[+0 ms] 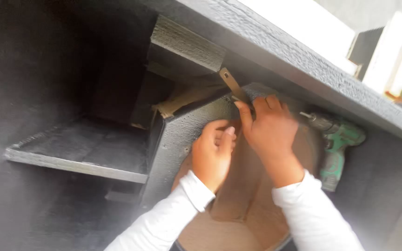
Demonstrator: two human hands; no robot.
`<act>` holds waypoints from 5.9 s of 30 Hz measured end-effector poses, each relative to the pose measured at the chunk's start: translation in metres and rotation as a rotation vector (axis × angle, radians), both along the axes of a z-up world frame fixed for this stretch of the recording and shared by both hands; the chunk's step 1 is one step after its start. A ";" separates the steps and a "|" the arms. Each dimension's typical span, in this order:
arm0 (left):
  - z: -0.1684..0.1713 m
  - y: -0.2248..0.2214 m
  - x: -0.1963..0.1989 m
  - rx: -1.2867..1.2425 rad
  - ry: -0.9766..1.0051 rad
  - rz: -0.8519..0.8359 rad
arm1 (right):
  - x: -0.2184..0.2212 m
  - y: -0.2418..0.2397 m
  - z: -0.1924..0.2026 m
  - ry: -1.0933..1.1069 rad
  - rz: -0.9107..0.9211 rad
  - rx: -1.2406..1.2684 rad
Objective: Assembling a speaker cabinet by installing a metal bracket and screws using a power drill
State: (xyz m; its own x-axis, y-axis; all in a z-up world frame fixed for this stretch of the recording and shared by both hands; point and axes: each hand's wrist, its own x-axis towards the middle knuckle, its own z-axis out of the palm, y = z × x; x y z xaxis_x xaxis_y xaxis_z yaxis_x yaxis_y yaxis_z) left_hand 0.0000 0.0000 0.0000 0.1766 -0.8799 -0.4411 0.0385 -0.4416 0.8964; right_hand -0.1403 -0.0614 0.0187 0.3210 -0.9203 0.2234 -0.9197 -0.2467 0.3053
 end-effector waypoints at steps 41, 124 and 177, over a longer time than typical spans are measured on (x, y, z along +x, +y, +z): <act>-0.001 -0.084 0.036 -0.749 -0.868 -0.002 | 0.009 -0.009 -0.021 -0.492 0.001 -0.089; -0.031 -0.069 0.041 -0.433 -1.229 -0.468 | 0.039 0.061 -0.066 -3.070 -1.108 -0.146; -0.033 -0.070 0.038 -0.464 -1.250 -0.378 | -0.025 0.051 0.003 -1.326 -0.669 0.363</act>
